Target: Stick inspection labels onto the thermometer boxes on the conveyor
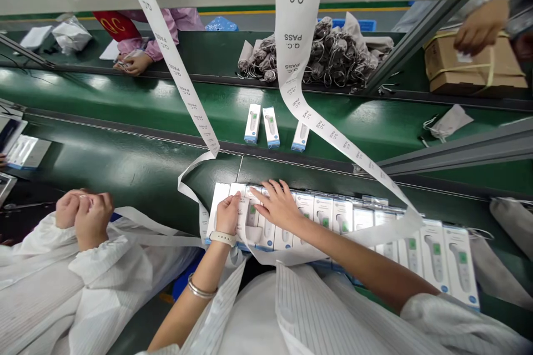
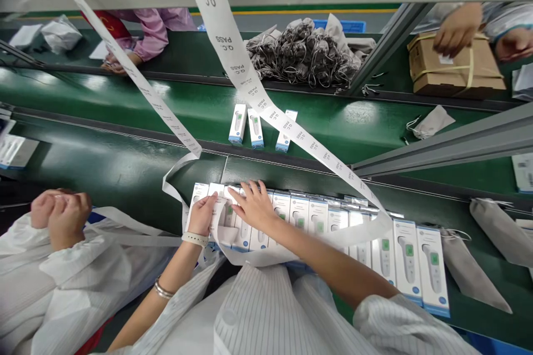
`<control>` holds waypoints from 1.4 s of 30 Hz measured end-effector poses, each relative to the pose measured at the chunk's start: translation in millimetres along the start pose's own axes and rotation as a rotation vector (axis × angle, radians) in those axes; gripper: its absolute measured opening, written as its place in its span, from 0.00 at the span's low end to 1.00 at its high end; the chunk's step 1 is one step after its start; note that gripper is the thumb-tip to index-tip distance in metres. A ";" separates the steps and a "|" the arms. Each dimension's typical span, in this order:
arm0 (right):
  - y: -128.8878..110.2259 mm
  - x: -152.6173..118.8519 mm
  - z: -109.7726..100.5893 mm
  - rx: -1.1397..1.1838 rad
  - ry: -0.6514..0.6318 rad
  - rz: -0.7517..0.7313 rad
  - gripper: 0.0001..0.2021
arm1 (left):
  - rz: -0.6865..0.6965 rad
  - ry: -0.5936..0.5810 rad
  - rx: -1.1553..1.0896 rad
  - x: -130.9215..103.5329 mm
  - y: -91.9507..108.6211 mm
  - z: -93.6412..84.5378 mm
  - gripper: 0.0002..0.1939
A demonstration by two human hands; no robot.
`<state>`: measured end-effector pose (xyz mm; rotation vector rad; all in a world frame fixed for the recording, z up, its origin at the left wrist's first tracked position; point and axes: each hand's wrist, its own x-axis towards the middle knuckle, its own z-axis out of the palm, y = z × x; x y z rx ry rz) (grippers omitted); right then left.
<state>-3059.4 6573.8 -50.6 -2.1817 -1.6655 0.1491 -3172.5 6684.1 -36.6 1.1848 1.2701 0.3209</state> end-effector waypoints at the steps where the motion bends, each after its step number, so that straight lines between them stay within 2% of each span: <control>1: 1.0 3.3 1.5 0.007 0.000 0.010 0.21 | 0.009 -0.004 -0.001 0.0 -1.0 -1.5 0.20; 7: 14.9 26.4 9.0 0.034 -0.078 0.097 0.20 | 0.056 -0.079 -0.031 -7.1 3.4 -1.9 0.21; 10: 10.9 24.8 1.5 0.084 0.048 0.152 0.18 | 0.141 -0.151 -0.059 -16.7 13.1 -2.2 0.20; 13: -11.0 11.3 -13.0 0.358 0.205 0.240 0.15 | 0.299 -0.219 -0.028 -27.5 22.4 -2.4 0.19; 16: -40.5 -4.9 -24.3 0.671 0.297 0.319 0.15 | 0.428 -0.273 0.042 -37.6 26.1 -0.8 0.18; 19: -61.1 -14.8 -28.5 0.829 0.393 0.404 0.12 | 0.513 -0.288 0.091 -46.4 25.1 0.9 0.17; 22: -69.1 -18.7 -30.4 0.903 0.462 0.432 0.09 | 0.611 -0.335 0.035 -53.2 24.9 -0.1 0.11; 24: -71.2 -20.7 -31.5 0.902 0.502 0.434 0.08 | 0.664 -0.430 -0.014 -56.0 26.6 -1.7 0.14; 27: -74.5 -25.1 -32.3 0.824 0.548 0.455 0.07 | 0.676 -0.502 -0.005 -56.5 29.0 -3.3 0.09; 29: -76.2 -28.7 -33.1 0.733 0.539 0.467 0.07 | 0.655 -0.487 0.015 -54.7 28.5 -2.6 0.09; 34: -69.1 -33.6 -37.3 0.537 0.454 0.415 0.09 | 0.585 -0.433 0.056 -51.1 20.9 8.5 0.18; 36: -59.6 -32.0 -37.2 0.495 0.434 0.397 0.13 | 0.569 -0.375 0.073 -52.6 17.6 16.9 0.20; 40: -34.1 -24.7 -32.2 0.355 0.409 0.416 0.18 | 0.538 -0.286 0.104 -54.8 10.4 36.8 0.16; 42: -21.0 -22.0 -29.2 0.268 0.354 0.404 0.18 | 0.503 -0.240 0.125 -52.1 6.7 45.5 0.15</control>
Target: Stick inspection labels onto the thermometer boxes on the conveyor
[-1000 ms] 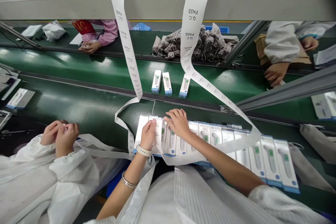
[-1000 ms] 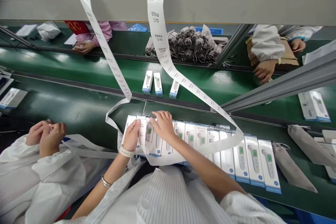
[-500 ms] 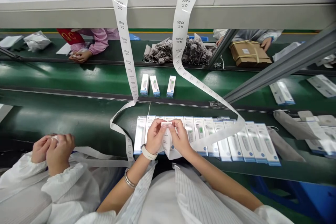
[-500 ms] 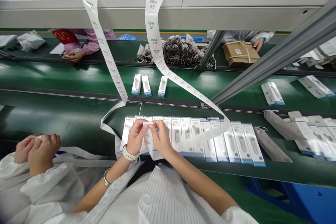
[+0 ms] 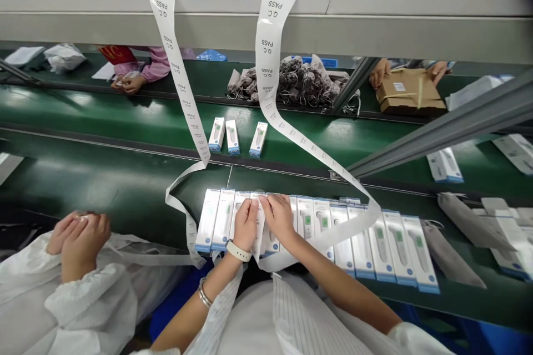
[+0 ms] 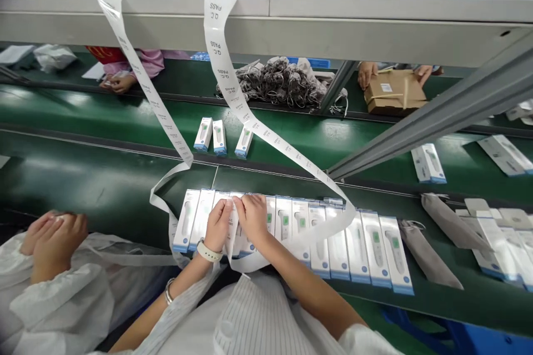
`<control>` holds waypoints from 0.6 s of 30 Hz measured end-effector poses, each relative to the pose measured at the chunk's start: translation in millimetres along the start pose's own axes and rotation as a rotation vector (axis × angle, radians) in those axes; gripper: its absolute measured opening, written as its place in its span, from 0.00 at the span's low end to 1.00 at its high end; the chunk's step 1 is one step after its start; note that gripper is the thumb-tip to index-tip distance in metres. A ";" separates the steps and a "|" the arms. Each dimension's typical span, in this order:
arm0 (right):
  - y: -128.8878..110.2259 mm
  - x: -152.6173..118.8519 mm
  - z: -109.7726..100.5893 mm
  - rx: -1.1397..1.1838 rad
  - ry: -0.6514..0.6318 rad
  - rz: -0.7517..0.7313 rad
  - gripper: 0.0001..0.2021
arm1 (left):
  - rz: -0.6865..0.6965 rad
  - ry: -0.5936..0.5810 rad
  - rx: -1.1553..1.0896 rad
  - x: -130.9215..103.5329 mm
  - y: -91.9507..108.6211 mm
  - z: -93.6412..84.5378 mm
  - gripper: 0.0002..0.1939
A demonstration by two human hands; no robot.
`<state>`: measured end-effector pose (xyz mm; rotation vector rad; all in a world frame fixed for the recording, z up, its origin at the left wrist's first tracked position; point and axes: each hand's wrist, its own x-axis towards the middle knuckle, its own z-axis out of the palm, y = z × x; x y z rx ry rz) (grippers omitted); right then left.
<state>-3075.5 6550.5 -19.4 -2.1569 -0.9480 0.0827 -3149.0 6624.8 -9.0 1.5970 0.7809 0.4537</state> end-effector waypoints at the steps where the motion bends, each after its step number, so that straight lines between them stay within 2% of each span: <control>1: 5.9 2.8 0.2 -0.039 -0.026 -0.015 0.17 | -0.039 0.022 0.009 2.1 -2.3 3.2 0.15; 5: 30.1 9.2 -1.7 -0.065 -0.082 -0.057 0.11 | -0.328 0.061 -0.055 11.4 -9.2 10.2 0.16; 7: 41.7 10.6 -2.9 -0.056 -0.132 -0.099 0.14 | -0.435 0.072 -0.097 14.9 -10.7 12.4 0.16; 12: 59.1 12.8 -5.9 -0.151 -0.367 -0.354 0.23 | -0.497 0.140 -0.097 21.7 -14.9 18.4 0.14; 15: 61.6 14.0 -7.0 -0.202 -0.420 -0.452 0.24 | -0.502 0.167 -0.052 26.3 -20.6 19.9 0.14; 18: 62.7 13.6 -7.3 -0.230 -0.425 -0.461 0.23 | -0.467 0.214 -0.025 28.2 -26.3 18.5 0.17</control>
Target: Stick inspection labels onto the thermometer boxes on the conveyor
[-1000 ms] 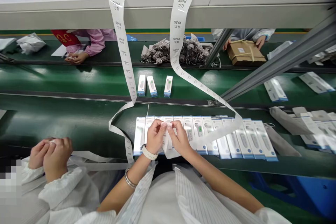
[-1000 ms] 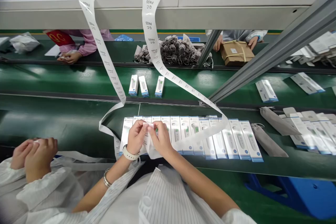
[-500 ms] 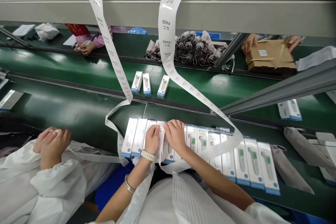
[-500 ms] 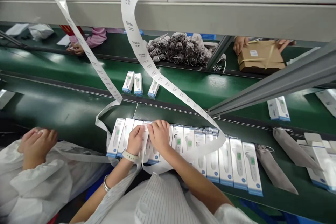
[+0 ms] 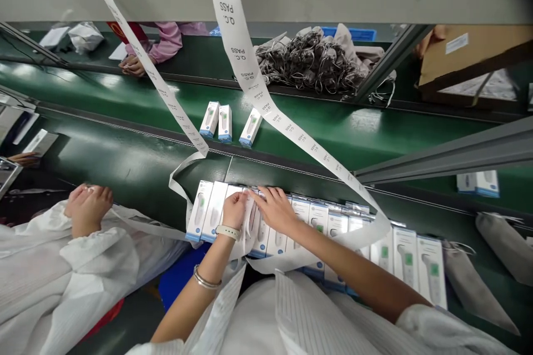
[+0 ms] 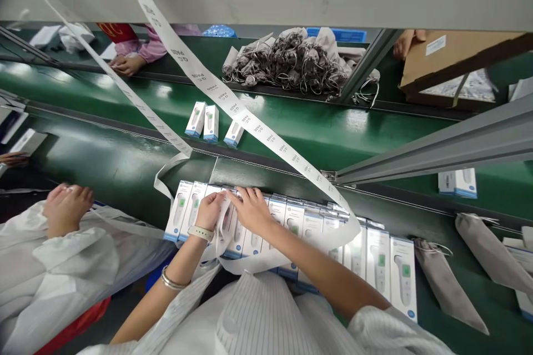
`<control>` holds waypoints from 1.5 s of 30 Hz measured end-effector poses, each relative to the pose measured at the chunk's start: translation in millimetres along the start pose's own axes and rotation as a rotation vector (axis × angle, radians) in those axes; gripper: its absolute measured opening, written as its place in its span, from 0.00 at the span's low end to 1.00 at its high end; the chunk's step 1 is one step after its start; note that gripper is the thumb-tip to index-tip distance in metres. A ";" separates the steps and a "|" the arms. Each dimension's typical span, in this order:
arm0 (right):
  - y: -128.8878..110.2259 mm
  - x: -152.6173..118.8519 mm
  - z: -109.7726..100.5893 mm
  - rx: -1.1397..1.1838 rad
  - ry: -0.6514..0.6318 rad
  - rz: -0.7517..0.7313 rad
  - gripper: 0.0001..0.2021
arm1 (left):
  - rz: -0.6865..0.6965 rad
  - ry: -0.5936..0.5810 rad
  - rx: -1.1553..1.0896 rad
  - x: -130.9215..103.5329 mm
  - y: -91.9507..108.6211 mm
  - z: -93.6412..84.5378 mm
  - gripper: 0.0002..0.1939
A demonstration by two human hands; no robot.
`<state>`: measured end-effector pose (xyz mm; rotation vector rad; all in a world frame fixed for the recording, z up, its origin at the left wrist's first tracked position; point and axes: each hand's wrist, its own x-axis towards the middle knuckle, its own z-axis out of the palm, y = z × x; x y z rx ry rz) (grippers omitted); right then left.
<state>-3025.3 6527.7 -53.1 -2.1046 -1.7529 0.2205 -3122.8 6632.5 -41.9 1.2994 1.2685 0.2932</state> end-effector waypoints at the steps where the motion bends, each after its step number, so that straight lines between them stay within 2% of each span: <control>1: 0.1 -0.4 0.3 -0.009 0.001 0.004 0.22 | 0.011 0.010 -0.012 0.3 -1.2 -1.2 0.18; 6: 0.4 6.3 4.6 -0.039 0.016 0.043 0.20 | 0.018 0.048 -0.079 -6.5 -3.3 -12.2 0.21; 12: 8.4 33.2 5.9 -0.011 -0.095 0.164 0.23 | 0.049 0.046 -0.118 -19.9 2.5 -24.3 0.23; 14: 7.1 33.9 1.2 0.010 -0.030 0.172 0.23 | 0.085 0.008 -0.142 -26.6 5.7 -27.0 0.23; 16: -1.1 27.0 -6.4 0.107 0.101 0.182 0.19 | 0.168 -0.037 -0.152 -34.9 9.3 -29.0 0.22; 18: -16.3 14.3 -15.9 0.325 0.214 0.208 0.16 | 0.281 -0.079 -0.135 -44.0 12.7 -29.5 0.20; 22: -51.0 -11.3 -33.0 0.783 0.338 0.278 0.12 | 0.465 -0.153 -0.052 -61.5 17.2 -24.7 0.17; 26: -63.7 -23.4 -41.5 0.925 0.456 0.347 0.07 | 0.628 -0.195 -0.008 -75.4 21.3 -17.9 0.09; 28: -61.7 -27.1 -44.0 0.944 0.474 0.347 0.06 | 0.693 -0.226 -0.013 -79.7 24.2 -16.2 0.10; 32: -53.2 -35.3 -48.7 0.823 0.438 0.292 0.06 | 0.687 -0.284 -0.002 -81.4 27.6 -12.6 0.07; 37: -41.6 -39.8 -49.2 0.546 0.373 0.182 0.10 | 0.583 -0.174 -0.001 -76.4 21.6 2.0 0.18; 40: -30.5 -35.7 -41.3 0.417 0.353 0.214 0.16 | 0.526 -0.110 0.006 -71.8 15.4 13.5 0.19; 43: -16.7 -29.0 -29.3 0.268 0.315 0.263 0.19 | 0.471 -0.124 0.026 -63.3 7.7 23.0 0.15; 45: -7.9 -25.7 -22.0 0.171 0.283 0.276 0.18 | 0.372 -0.136 0.024 -54.8 1.8 28.0 0.14</control>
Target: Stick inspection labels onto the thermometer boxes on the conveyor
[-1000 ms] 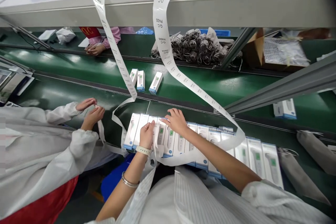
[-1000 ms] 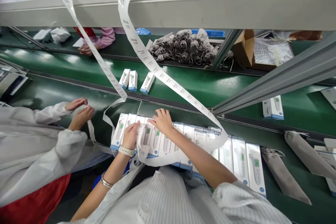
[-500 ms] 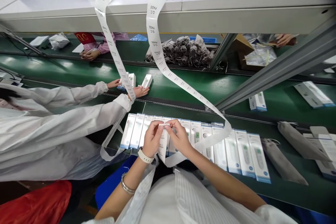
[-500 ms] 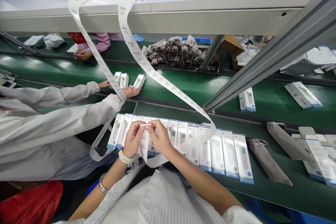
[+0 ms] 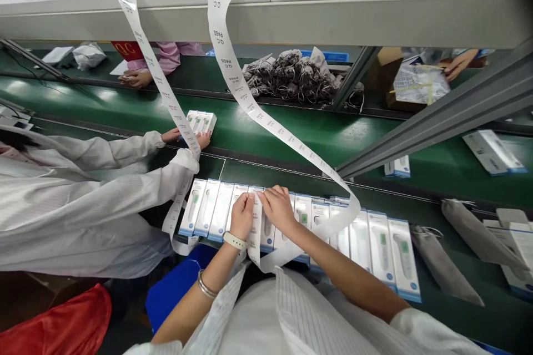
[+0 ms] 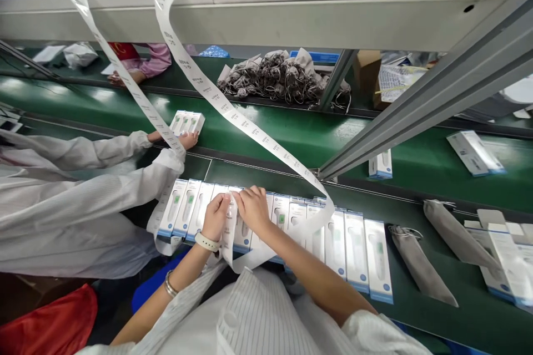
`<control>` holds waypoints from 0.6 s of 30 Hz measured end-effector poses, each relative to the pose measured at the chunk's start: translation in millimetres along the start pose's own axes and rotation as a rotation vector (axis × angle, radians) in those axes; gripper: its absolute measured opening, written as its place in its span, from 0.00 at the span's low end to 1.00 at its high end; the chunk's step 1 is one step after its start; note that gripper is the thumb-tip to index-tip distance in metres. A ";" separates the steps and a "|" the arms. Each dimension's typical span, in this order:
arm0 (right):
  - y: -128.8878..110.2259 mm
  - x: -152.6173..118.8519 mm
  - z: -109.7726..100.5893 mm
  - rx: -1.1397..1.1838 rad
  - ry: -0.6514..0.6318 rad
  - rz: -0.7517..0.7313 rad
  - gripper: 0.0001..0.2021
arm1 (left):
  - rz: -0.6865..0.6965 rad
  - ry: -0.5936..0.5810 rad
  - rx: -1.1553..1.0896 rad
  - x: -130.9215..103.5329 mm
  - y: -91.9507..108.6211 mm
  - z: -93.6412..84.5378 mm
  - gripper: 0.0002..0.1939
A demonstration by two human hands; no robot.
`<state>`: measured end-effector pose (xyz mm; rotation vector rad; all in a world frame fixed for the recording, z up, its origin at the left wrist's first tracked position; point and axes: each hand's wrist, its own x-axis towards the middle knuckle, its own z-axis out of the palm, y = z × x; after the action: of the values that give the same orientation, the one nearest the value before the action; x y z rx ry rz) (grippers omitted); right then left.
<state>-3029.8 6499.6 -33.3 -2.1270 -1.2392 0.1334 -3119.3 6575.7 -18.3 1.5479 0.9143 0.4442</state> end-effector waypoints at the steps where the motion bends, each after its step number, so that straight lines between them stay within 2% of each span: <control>1: 4.2 1.3 2.5 -0.038 -0.007 -0.001 0.18 | -0.071 0.005 -0.016 3.6 -4.3 1.9 0.13; 4: 16.2 2.6 6.1 -0.084 -0.017 0.014 0.14 | -0.260 0.046 -0.076 14.0 -13.6 7.0 0.14; 8: 30.4 2.5 4.5 -0.076 -0.072 -0.045 0.13 | -0.367 0.085 -0.117 23.2 -14.0 11.8 0.13; 13: 37.7 5.3 0.6 -0.148 -0.218 -0.243 0.23 | -0.432 0.080 -0.087 29.7 -10.4 14.0 0.13; 18: 37.6 3.7 -2.0 -0.170 -0.252 -0.270 0.23 | -0.402 0.168 -0.114 30.1 -15.7 12.0 0.16</control>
<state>-2999.3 6489.1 -53.1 -2.1069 -1.7274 0.1877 -3096.7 6590.1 -42.4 1.1973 1.2764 0.3322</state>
